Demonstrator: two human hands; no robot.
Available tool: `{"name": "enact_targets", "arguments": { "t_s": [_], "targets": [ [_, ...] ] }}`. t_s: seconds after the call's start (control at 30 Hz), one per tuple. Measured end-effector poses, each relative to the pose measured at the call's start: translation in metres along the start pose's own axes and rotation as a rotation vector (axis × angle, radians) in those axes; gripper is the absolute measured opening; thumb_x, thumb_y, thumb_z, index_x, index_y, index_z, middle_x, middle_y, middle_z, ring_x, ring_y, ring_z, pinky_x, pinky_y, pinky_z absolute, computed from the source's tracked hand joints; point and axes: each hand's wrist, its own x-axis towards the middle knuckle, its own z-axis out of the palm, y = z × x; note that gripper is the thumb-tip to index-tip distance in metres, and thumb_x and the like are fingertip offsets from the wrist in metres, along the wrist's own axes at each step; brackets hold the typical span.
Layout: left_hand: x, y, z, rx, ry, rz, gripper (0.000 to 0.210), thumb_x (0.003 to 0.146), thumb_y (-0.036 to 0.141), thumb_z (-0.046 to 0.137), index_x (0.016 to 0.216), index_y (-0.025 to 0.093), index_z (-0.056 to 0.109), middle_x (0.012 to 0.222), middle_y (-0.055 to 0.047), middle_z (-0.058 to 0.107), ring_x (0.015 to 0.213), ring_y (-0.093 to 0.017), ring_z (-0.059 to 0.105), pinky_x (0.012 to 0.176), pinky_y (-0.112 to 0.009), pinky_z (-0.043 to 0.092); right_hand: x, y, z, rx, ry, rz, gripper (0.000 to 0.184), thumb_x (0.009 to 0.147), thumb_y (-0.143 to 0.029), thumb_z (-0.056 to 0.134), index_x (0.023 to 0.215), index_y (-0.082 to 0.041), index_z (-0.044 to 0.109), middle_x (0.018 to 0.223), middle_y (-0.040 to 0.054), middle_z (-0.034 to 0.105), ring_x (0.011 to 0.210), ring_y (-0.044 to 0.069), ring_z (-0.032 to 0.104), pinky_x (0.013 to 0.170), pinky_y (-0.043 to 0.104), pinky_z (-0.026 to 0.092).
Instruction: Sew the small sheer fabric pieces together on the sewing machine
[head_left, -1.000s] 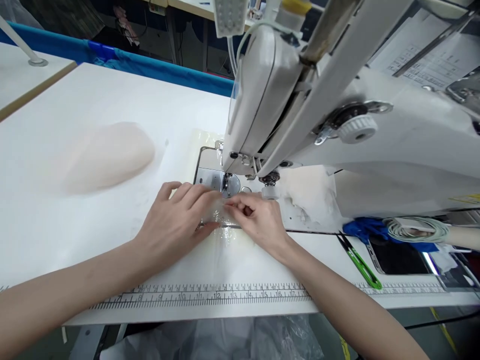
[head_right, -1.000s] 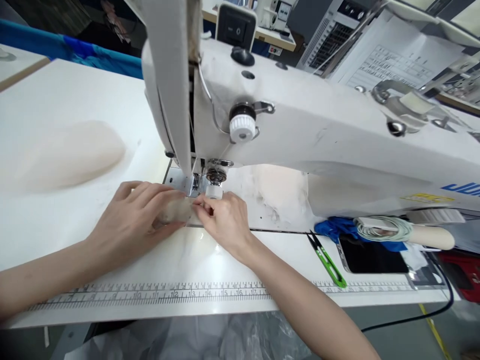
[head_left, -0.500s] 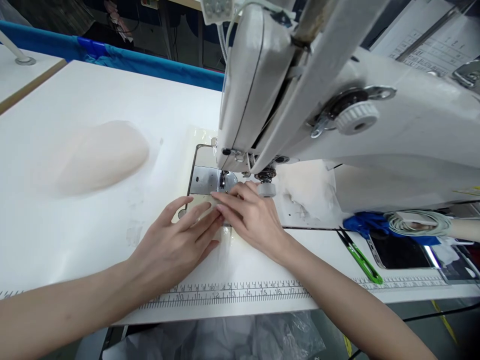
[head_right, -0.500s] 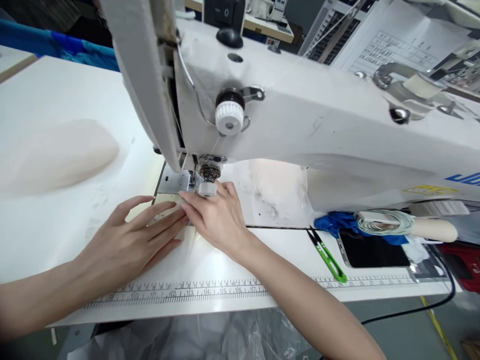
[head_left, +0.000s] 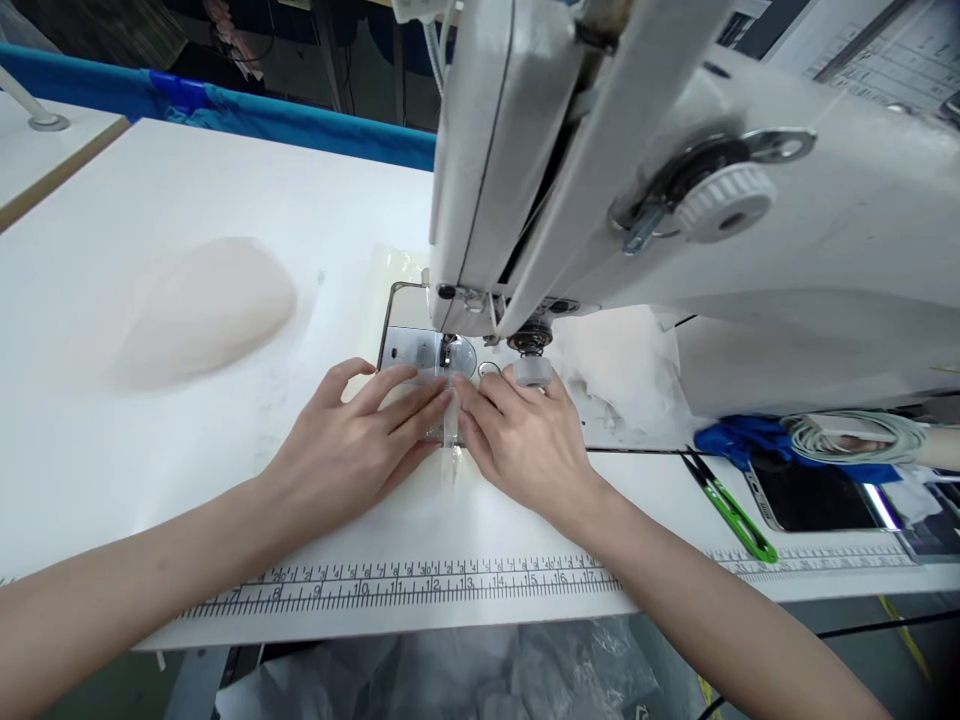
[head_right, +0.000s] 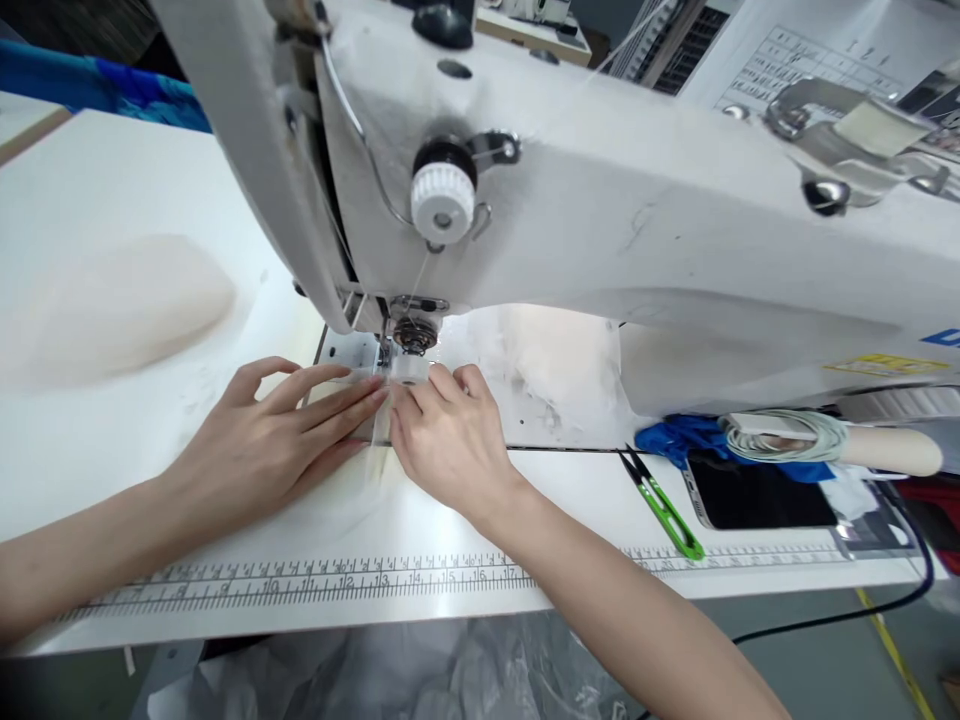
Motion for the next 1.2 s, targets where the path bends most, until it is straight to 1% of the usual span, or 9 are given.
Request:
{"name": "enact_targets", "arguments": {
  "t_s": [0.17, 0.33, 0.53, 0.67, 0.9, 1.2],
  "targets": [
    [-0.0017, 0.0014, -0.0012, 0.052, -0.009, 0.008, 0.033, 0.100, 0.027, 0.047, 0.129, 0.017, 0.058, 0.129, -0.005, 0.064, 0.117, -0.026, 0.059, 0.093, -0.044, 0.037, 0.0021, 0.0026, 0.0015, -0.040, 0.021, -0.014, 0.026, 0.097, -0.020, 0.045, 0.100, -0.014, 0.071, 0.090, 0.0086, 0.073, 0.087, 0.022, 0.059, 0.076, 0.038, 0.032],
    [0.0026, -0.0006, 0.0023, 0.023, 0.001, -0.026, 0.032, 0.099, 0.027, 0.050, 0.129, 0.018, 0.059, 0.126, -0.008, 0.066, 0.118, -0.028, 0.059, 0.093, -0.044, 0.038, 0.0039, 0.0069, 0.0039, -0.070, 0.014, -0.036, 0.027, 0.097, -0.020, 0.046, 0.098, -0.016, 0.072, 0.088, 0.0079, 0.072, 0.087, 0.023, 0.058, 0.074, 0.038, 0.032],
    [0.0031, -0.0013, 0.0046, 0.024, -0.008, -0.034, 0.033, 0.099, 0.027, 0.051, 0.130, 0.019, 0.059, 0.127, -0.009, 0.065, 0.120, -0.028, 0.058, 0.095, -0.044, 0.038, 0.0040, 0.0085, 0.0061, -0.081, 0.001, -0.027, 0.029, 0.098, -0.021, 0.045, 0.097, -0.016, 0.073, 0.085, 0.0084, 0.072, 0.088, 0.023, 0.057, 0.077, 0.039, 0.032],
    [0.0033, -0.0008, 0.0061, 0.055, 0.002, -0.034, 0.033, 0.099, 0.029, 0.050, 0.130, 0.019, 0.059, 0.126, -0.007, 0.066, 0.120, -0.027, 0.058, 0.094, -0.044, 0.039, 0.0041, 0.0089, 0.0065, -0.091, -0.008, -0.026, 0.028, 0.098, -0.021, 0.046, 0.099, -0.015, 0.073, 0.086, 0.0083, 0.071, 0.088, 0.023, 0.057, 0.079, 0.038, 0.031],
    [0.0038, 0.0006, 0.0053, 0.087, 0.008, -0.048, 0.032, 0.100, 0.032, 0.048, 0.128, 0.021, 0.060, 0.127, -0.005, 0.066, 0.119, -0.024, 0.059, 0.093, -0.043, 0.040, 0.0047, 0.0086, 0.0049, -0.148, 0.015, -0.038, 0.024, 0.095, -0.020, 0.051, 0.103, -0.015, 0.073, 0.084, 0.0070, 0.072, 0.084, 0.021, 0.057, 0.075, 0.037, 0.030],
    [0.0050, -0.0010, 0.0056, 0.076, 0.009, -0.053, 0.032, 0.100, 0.032, 0.048, 0.128, 0.020, 0.060, 0.127, -0.005, 0.066, 0.117, -0.024, 0.060, 0.092, -0.044, 0.041, 0.0047, 0.0087, 0.0058, -0.168, 0.016, -0.027, 0.025, 0.096, -0.021, 0.049, 0.104, -0.016, 0.073, 0.085, 0.0072, 0.071, 0.085, 0.021, 0.056, 0.079, 0.037, 0.031]
  ]
}}
